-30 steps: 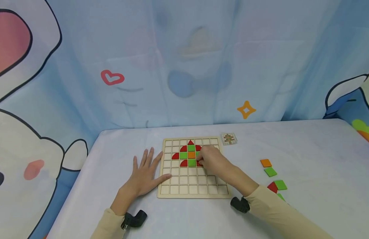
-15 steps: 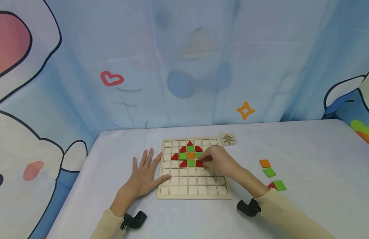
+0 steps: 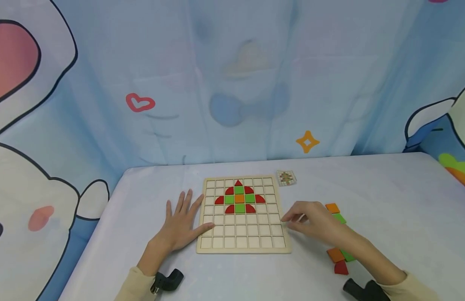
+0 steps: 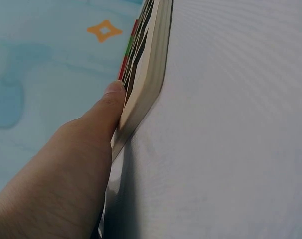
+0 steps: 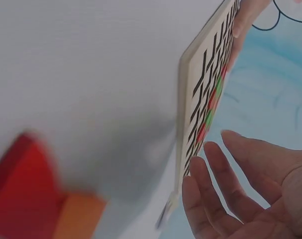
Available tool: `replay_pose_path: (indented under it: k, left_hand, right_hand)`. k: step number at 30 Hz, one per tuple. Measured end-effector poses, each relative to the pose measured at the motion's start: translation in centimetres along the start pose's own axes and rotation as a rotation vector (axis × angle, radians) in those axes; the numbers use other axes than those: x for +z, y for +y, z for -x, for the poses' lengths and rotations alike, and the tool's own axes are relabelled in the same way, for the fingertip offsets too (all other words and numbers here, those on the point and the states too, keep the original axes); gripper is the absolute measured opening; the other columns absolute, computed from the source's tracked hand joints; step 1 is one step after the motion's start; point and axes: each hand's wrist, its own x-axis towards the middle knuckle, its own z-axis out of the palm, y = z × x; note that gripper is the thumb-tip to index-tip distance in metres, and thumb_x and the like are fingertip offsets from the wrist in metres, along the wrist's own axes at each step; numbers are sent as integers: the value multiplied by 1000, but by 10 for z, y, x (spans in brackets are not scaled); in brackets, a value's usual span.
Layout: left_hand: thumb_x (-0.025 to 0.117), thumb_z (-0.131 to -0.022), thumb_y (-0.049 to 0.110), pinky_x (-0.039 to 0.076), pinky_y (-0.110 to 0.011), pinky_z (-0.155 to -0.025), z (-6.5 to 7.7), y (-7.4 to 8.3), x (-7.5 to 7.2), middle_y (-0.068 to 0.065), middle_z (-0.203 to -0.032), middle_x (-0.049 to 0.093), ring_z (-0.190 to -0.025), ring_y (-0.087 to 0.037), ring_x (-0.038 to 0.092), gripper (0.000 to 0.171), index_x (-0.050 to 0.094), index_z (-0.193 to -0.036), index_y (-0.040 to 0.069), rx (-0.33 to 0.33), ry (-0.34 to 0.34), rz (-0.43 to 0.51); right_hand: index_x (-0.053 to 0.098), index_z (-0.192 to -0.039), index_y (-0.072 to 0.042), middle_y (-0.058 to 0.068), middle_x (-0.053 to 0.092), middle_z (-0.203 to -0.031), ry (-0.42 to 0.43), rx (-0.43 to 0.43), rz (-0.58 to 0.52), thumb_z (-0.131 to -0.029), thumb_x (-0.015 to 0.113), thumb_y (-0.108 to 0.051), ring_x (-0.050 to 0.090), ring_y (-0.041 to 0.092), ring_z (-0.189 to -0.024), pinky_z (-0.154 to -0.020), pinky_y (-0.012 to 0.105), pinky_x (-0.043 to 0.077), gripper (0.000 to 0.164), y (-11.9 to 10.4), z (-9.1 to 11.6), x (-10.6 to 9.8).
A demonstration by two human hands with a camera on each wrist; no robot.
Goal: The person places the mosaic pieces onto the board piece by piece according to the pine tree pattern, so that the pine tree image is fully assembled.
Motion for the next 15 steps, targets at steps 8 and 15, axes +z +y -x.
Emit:
replay_pose_path:
  k: [8,15]
  left_hand:
    - [57,-100,62,-1,-76,-119,1,0,0,-22,-173,10,-160,-43,2,89,25,-168,16,-1,-3,0]
    - [59,-98,63,-3,-76,-118,2,-3,5,-23,-173,11,-160,-44,3,91,27,-168,15,22,43,18]
  right_hand:
    - [79,-100,-16,-11,70,-98,-92,48,18,-89,84,-12,57,1,-81,-73,24,55,13,27,42,-18]
    - [78,-102,-20,-14,67,-97,-84,40,86,-85,88,-16,54,0,-80,-71,22,54,20,57,72,-26]
